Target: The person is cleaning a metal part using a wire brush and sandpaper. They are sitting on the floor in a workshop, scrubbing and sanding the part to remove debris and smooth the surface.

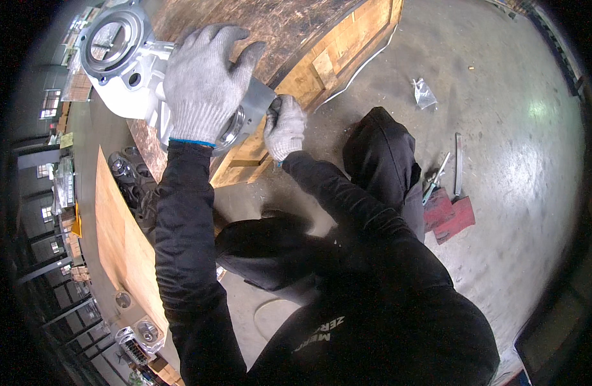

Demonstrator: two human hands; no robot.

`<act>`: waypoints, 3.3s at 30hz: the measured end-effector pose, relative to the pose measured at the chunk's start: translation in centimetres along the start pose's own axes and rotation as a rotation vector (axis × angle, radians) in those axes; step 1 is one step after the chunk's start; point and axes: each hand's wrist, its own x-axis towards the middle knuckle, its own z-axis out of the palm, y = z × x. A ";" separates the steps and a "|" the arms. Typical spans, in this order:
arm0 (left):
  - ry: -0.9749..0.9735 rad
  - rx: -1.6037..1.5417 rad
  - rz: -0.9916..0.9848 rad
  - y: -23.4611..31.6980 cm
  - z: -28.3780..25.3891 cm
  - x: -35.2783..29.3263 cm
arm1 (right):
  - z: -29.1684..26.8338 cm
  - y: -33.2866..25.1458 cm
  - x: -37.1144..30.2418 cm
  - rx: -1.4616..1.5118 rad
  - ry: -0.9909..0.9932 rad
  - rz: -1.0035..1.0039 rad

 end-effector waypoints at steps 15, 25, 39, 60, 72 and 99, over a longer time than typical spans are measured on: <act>-0.018 0.008 -0.003 0.1 -0.2 0.2 | -0.9 -2.2 -0.1 0.133 -0.089 0.196; -0.042 0.000 -0.022 0.1 0.1 0.3 | -1.1 -2.4 0.0 0.102 -0.084 0.172; -0.060 0.036 -0.018 0.1 -0.2 0.0 | -1.6 -3.3 -3.1 -0.028 -0.228 0.111; -0.011 0.001 0.018 0.4 -1.0 0.2 | -4.0 0.4 1.6 0.066 -0.186 0.080; -0.025 -0.050 0.009 0.2 -1.2 0.0 | -2.4 0.4 3.0 0.248 -0.202 0.173; -0.001 -0.029 0.042 0.3 -1.3 0.3 | -1.7 0.2 -0.1 0.185 -0.303 0.061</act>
